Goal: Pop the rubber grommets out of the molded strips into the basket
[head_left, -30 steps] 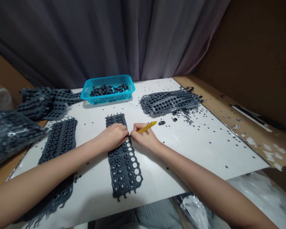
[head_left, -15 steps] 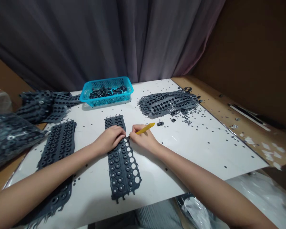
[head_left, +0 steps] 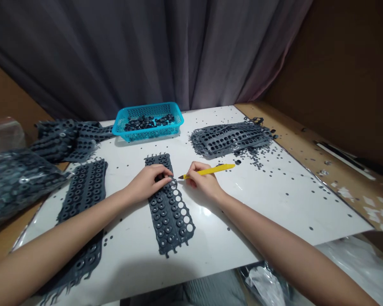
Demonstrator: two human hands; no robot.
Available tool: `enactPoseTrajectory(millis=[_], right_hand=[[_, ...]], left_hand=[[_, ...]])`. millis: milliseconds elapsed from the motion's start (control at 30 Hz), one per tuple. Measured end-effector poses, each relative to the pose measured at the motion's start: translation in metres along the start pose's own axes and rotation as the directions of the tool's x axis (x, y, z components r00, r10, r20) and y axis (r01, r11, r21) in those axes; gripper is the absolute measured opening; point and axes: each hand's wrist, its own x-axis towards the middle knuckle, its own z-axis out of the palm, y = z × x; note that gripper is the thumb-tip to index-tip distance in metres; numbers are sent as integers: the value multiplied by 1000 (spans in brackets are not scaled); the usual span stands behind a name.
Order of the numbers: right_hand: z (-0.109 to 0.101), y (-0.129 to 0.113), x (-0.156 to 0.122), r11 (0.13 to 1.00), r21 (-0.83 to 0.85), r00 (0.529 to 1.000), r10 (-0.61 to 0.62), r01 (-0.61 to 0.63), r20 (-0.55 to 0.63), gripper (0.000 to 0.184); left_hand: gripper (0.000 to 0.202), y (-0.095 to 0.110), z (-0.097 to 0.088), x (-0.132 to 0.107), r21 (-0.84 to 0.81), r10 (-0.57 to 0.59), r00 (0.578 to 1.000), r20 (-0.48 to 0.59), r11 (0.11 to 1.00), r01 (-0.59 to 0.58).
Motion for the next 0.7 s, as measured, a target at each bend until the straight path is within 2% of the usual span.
enactPoseTrajectory(millis=[133, 300, 400, 467, 500, 533, 600, 667, 700], right_hand=[[-1, 5, 1, 1000, 25, 1000, -11, 11, 15, 13], [2, 4, 3, 999, 10, 998, -32, 31, 54, 11], [-2, -7, -6, 982, -138, 992, -120, 126, 49, 9], [-6, -18, -22, 912, -341, 972, -188, 227, 143, 14], [-8, -23, -32, 849, -434, 945, -208, 302, 252, 17], [-9, -27, -43, 771, -493, 897, -223, 402, 383, 16], [-9, -31, -64, 599, -484, 713, -222, 638, 665, 14], [-8, -29, -80, 444, -476, 605, -215, 760, 766, 9], [-6, -27, -84, 368, -485, 584, -233, 793, 778, 11]], left_hand=[[17, 4, 3, 1, 141, 55, 998, 35, 988, -59], [19, 5, 6, -3, 210, 91, 995, 43, 973, -98], [20, 5, 7, -4, 220, 94, 996, 13, 971, -94], [19, 5, 8, -5, 192, 73, 997, -24, 979, -67], [19, 4, 8, -5, 176, 65, 997, -39, 983, -57], [18, 4, 9, -4, 164, 61, 997, -50, 985, -52], [17, 3, 11, -4, 152, 62, 997, -52, 987, -53], [17, 3, 12, -3, 145, 59, 997, -41, 988, -53], [17, 3, 12, -2, 139, 52, 998, -36, 989, -47]])
